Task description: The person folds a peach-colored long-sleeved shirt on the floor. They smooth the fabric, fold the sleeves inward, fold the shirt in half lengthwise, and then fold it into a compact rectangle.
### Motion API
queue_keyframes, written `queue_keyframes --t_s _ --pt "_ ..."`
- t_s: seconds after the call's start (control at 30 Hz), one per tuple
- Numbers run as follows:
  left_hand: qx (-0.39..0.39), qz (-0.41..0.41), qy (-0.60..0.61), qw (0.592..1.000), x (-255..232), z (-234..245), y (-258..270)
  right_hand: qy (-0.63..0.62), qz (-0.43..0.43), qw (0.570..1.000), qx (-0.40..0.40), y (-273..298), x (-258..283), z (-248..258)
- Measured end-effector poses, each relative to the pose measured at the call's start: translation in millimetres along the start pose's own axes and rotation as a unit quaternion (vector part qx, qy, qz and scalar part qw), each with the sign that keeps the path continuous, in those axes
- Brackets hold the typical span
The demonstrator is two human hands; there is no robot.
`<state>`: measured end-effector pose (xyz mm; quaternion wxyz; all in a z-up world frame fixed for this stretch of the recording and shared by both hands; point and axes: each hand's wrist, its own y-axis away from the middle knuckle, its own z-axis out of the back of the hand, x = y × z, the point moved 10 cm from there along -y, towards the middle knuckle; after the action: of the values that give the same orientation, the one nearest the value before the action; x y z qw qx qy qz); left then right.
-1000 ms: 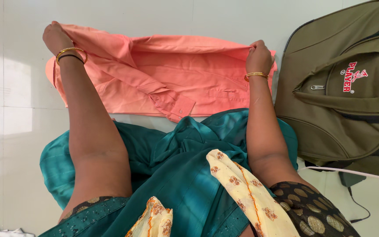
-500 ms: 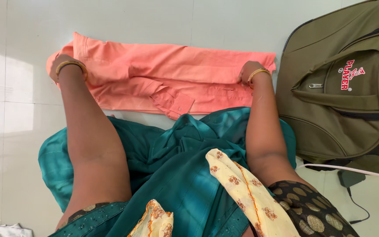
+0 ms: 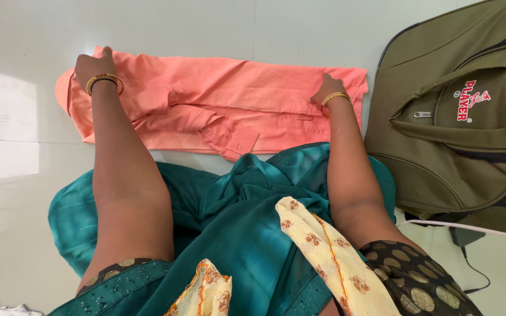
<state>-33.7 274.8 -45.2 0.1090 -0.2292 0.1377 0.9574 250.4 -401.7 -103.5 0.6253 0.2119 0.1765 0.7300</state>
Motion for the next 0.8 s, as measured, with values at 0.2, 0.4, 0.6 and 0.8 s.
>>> queue_keyframes --t_s 0.2,0.4,0.6,0.8 --pt "-0.025 -0.026 0.052 0.998 11 -14 -38 -0.012 -0.061 0.997 0.047 1 1 -6" --pt "0.100 0.011 0.055 0.993 27 -52 -80 0.020 -0.071 0.996 0.052 1 0 -8" --pt "0.008 0.009 0.422 0.907 39 -53 -92 -0.017 -0.129 0.990 0.045 8 -3 -3" --pt "-0.033 0.013 0.429 0.903 46 -50 -107 -0.027 -0.140 0.989 0.047 15 -2 2"
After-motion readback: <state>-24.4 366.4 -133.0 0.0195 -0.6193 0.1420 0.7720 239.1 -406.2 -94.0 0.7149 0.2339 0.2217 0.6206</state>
